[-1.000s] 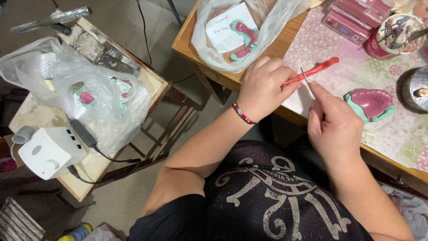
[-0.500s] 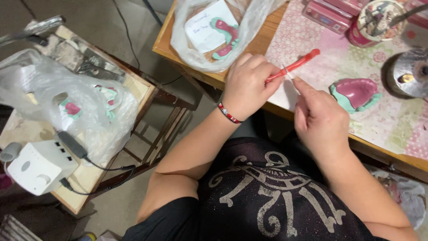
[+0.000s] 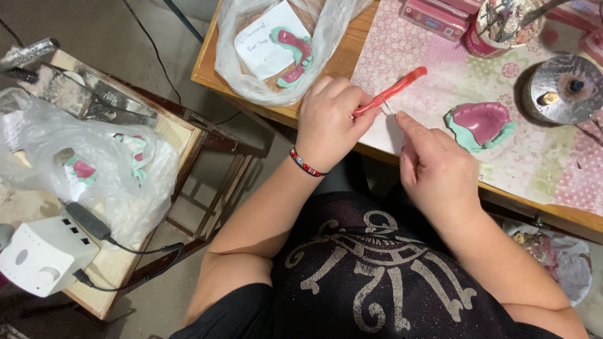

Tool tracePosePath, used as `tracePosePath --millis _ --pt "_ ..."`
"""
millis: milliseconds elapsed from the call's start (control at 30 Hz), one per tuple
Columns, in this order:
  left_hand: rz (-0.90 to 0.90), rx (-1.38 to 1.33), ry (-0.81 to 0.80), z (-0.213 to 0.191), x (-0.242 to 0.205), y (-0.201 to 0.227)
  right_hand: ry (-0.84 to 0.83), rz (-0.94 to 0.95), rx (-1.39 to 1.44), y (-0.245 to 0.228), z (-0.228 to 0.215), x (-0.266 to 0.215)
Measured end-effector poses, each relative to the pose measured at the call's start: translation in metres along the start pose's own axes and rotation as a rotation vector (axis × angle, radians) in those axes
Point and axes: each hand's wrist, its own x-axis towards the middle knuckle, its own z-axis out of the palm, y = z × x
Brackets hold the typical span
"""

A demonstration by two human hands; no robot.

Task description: Applying and shaping pink wax strips on a dental prosthetic model to form the gingival area

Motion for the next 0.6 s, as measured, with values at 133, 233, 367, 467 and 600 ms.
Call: tracePosePath --millis 133,233,367,467,600 --pt "0.003 -0.029 -0.046 -0.0052 0.0029 0.0016 0.006 0.031 0.05 -0.0004 -0.0031 0.0008" --pt "-0.005 -0.04 -0.058 -0.0071 0.0038 0.0031 0.0 0.025 0.02 0.0003 -0.0032 0.0003" --pt "-0.013 -0.05 -0.076 -0.0072 0.0053 0.0043 -0.004 0.011 -0.008 -0.0013 -0.0042 0.0003" --pt "-0.013 -0.034 -0.074 -0.0055 0.005 0.0039 0.0 0.005 -0.056 -0.0019 -0.0041 -0.0002" --pt "-0.011 -0.022 -0.062 -0.0036 0.0049 0.0029 -0.011 -0.01 -0.097 0.0002 -0.0018 0.0004"
